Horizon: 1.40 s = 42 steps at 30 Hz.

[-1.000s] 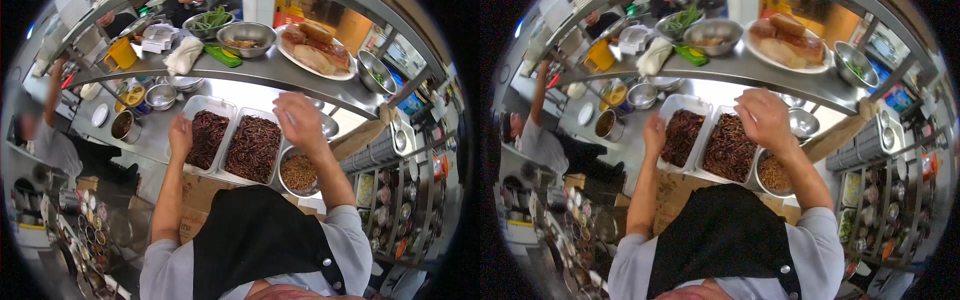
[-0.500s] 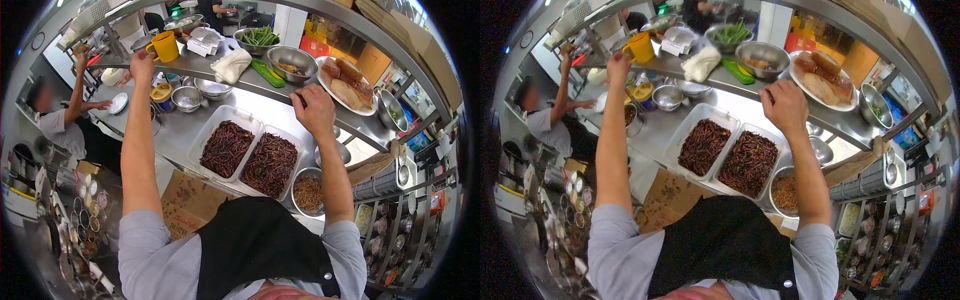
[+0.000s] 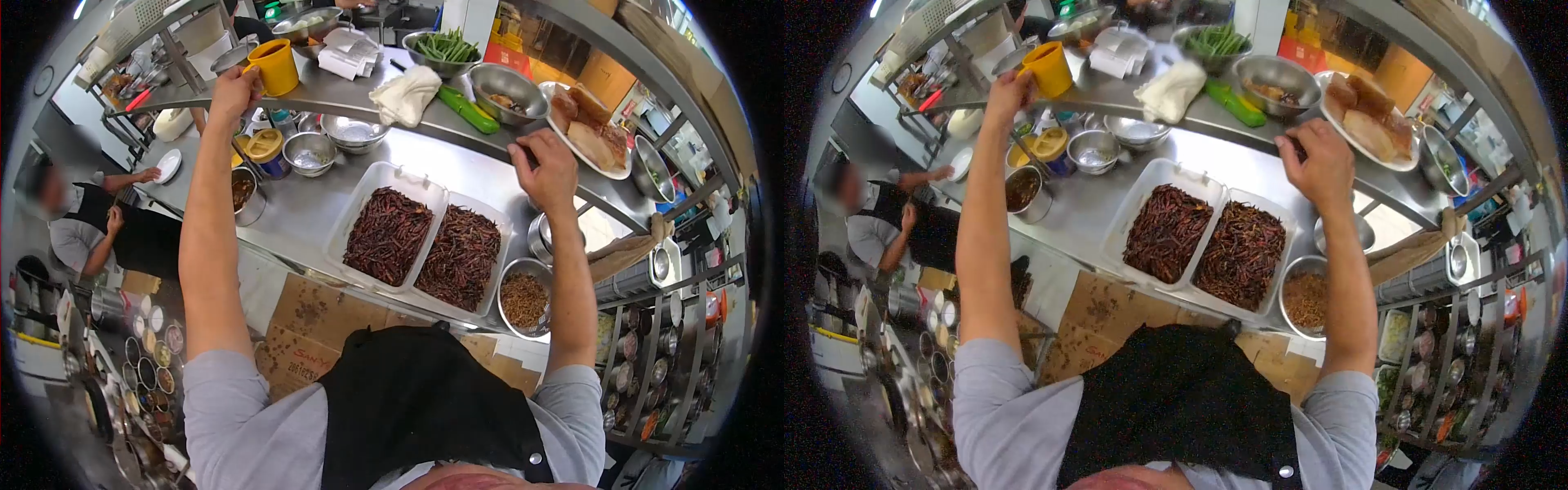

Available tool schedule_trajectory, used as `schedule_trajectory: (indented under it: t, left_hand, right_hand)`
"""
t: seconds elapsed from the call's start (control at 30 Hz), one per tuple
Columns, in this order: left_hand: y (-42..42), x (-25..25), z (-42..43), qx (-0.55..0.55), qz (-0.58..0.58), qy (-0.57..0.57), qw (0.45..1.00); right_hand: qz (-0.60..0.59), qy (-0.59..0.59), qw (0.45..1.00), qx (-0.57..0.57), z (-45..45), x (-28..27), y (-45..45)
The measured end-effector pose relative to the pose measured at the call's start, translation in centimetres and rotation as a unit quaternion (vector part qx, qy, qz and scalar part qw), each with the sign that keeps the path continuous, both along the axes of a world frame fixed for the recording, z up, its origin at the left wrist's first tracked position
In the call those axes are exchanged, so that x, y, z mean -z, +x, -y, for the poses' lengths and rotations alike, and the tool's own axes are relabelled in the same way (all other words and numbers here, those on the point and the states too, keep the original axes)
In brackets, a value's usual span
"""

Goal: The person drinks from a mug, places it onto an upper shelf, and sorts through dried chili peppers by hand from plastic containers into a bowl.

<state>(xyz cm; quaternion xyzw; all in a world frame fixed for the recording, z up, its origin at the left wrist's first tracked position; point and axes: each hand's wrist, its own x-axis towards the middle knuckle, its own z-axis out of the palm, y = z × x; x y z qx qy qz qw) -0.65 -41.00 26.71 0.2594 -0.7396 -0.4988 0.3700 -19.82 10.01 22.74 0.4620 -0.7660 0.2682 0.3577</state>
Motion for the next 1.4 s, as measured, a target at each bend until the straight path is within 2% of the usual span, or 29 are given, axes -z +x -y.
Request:
schedule_trajectory:
  t: [0.07,0.17,0.33,0.47,0.53,0.8,0.87,0.9,0.97,1.07,1.2,1.4]
  left_hand:
    - [1.1,0.4,-0.3,0.005,0.017,0.008,1.000]
    - [3.9,-0.9,-2.4,0.001,0.028,-0.042,0.999]
    - [8.8,-1.4,-6.0,0.028,0.026,-0.025,0.999]
    - [12.6,-1.0,-11.4,0.057,0.005,-0.007,0.998]
    - [14.7,-0.8,-14.5,0.089,0.049,0.004,0.995]
    - [20.8,-1.8,-25.9,0.182,0.060,0.067,0.979]
    - [21.6,-2.3,-26.9,0.224,0.047,-0.005,0.974]
    - [21.8,-2.3,-27.1,0.226,0.048,-0.001,0.973]
    - [22.1,-2.3,-27.3,0.269,-0.012,-0.132,0.954]
    - [22.6,-3.6,-27.7,0.296,-0.026,-0.165,0.940]
    - [23.2,-5.8,-27.4,0.366,0.018,-0.172,0.915]
    - [23.7,-6.5,-27.2,0.384,0.022,-0.201,0.901]
  right_hand:
    - [0.004,0.001,1.000,0.005,-0.1,0.4,0.0]
    - [-0.011,0.006,1.000,0.010,0.1,0.6,-0.1]
    - [-0.024,-0.001,1.000,0.011,0.5,0.6,-0.1]
    - [-0.030,-0.005,0.999,0.021,0.7,0.7,0.1]
    - [-0.024,-0.004,1.000,0.018,0.7,0.6,0.1]
    - [-0.018,-0.001,1.000,0.011,0.8,0.7,0.2]
    - [-0.015,0.006,1.000,0.010,0.7,0.8,0.0]
    - [-0.021,0.005,1.000,0.013,0.7,0.8,0.0]
    - [-0.034,0.005,0.999,0.007,0.7,1.0,-0.4]
    - [-0.017,0.004,1.000,0.002,0.6,1.1,-0.6]
    - [-0.013,0.004,1.000,0.009,0.7,1.0,-0.4]
    - [-0.007,0.003,1.000,0.011,0.8,0.9,-0.3]
